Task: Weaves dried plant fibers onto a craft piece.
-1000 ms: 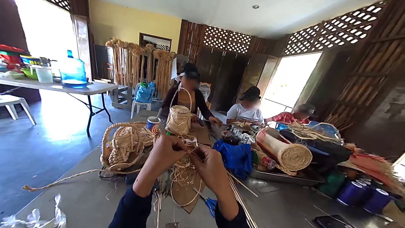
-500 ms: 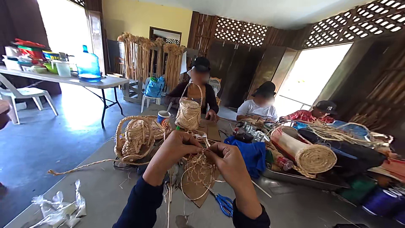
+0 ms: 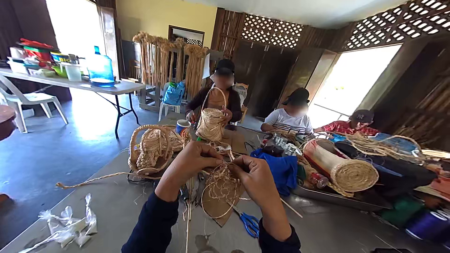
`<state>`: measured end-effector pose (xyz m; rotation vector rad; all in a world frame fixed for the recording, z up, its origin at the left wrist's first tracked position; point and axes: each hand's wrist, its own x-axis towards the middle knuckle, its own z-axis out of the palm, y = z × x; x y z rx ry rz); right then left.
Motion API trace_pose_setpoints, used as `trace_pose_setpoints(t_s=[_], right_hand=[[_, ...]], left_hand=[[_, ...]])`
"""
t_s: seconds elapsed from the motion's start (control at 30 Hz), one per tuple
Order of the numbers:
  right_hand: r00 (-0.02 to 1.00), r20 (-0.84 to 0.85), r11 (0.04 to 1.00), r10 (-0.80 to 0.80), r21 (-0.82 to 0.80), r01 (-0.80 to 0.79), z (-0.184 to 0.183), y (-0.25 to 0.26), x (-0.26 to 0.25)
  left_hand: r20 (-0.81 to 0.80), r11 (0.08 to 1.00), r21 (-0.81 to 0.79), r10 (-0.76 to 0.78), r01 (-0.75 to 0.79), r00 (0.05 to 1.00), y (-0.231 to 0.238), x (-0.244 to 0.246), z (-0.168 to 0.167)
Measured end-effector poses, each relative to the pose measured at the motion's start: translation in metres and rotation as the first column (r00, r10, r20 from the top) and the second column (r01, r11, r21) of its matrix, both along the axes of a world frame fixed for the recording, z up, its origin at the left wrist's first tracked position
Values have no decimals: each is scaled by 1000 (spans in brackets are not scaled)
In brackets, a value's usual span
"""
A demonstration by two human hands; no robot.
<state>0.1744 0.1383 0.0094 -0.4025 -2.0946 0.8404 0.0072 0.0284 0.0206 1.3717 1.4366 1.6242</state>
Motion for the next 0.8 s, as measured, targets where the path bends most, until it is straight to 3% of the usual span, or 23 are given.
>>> trace_pose_setpoints(t_s=[0.2,0.8], right_hand=[[999,-20,999,-31,-11,31,0,-1,-1],[1000,14,999,-25,-25,25,-2,2,-6]], left_hand=[[-43,998,64,-5,8,999,-2,-2,-1],[-62,997,-32,62,-64,996,6,0,-3]])
